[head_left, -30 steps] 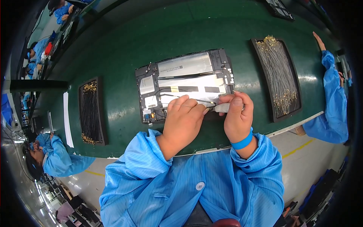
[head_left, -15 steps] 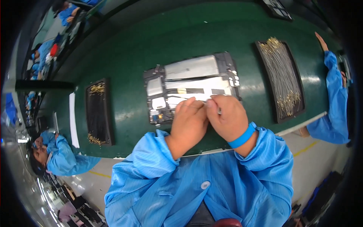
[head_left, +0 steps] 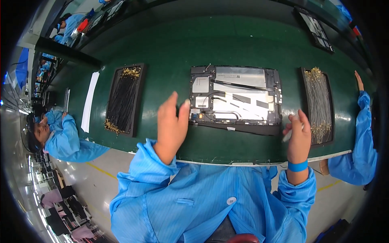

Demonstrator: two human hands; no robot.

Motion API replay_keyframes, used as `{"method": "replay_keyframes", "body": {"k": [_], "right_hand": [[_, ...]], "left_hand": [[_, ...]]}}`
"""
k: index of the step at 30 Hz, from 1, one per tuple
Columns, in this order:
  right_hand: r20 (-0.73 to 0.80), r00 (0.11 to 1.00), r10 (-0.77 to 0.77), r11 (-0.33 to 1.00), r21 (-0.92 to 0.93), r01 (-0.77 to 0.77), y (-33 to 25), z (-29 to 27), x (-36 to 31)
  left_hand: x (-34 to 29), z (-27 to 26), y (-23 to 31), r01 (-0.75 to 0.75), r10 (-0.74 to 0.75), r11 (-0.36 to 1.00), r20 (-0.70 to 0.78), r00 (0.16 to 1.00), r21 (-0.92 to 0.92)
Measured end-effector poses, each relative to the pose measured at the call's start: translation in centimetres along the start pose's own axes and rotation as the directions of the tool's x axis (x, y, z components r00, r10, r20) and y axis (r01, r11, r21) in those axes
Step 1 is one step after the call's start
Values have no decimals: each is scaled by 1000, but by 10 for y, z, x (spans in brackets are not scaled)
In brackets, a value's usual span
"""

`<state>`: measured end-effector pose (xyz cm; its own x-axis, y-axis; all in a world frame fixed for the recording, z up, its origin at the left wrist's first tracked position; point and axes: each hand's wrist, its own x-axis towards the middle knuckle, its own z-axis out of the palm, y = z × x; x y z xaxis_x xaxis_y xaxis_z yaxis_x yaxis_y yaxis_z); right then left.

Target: The person connects internal ribbon cables to components inside a tablet device on an assembly line, using tweezers and a manual pick tool.

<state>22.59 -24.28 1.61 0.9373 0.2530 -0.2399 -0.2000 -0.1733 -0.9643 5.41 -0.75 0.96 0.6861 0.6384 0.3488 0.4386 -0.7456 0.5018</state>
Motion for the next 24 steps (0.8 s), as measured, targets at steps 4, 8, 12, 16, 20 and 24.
{"method": "replay_keyframes", "body": {"k": [4, 8, 12, 16, 20, 24], "right_hand": [[147, 975, 169, 891, -446, -87, 7, 0, -11], [40, 986, 162, 908, -396, -133, 1, 14, -29], [21, 933, 359, 930, -87, -356, -5, 21, -33], [86, 878, 471, 875, 81, -478, 4, 13, -24], [54, 906, 421, 905, 46, -423, 2, 20, -19], [164, 896, 413, 911, -81, -405, -2, 21, -13]], "left_hand": [[-28, -1, -1, -48, 43, 999, 273, 961, 12], [-31, -4, -5, -29, 17, 999, 295, 955, 34], [-26, -4, -6, 7, -21, 999, 333, 943, 46], [-25, 0, -8, 74, -78, 997, 260, 962, 27], [-26, 4, -2, 112, -113, 994, 156, 981, 15], [-24, 4, -1, 112, -114, 993, 159, 981, 21]]}}
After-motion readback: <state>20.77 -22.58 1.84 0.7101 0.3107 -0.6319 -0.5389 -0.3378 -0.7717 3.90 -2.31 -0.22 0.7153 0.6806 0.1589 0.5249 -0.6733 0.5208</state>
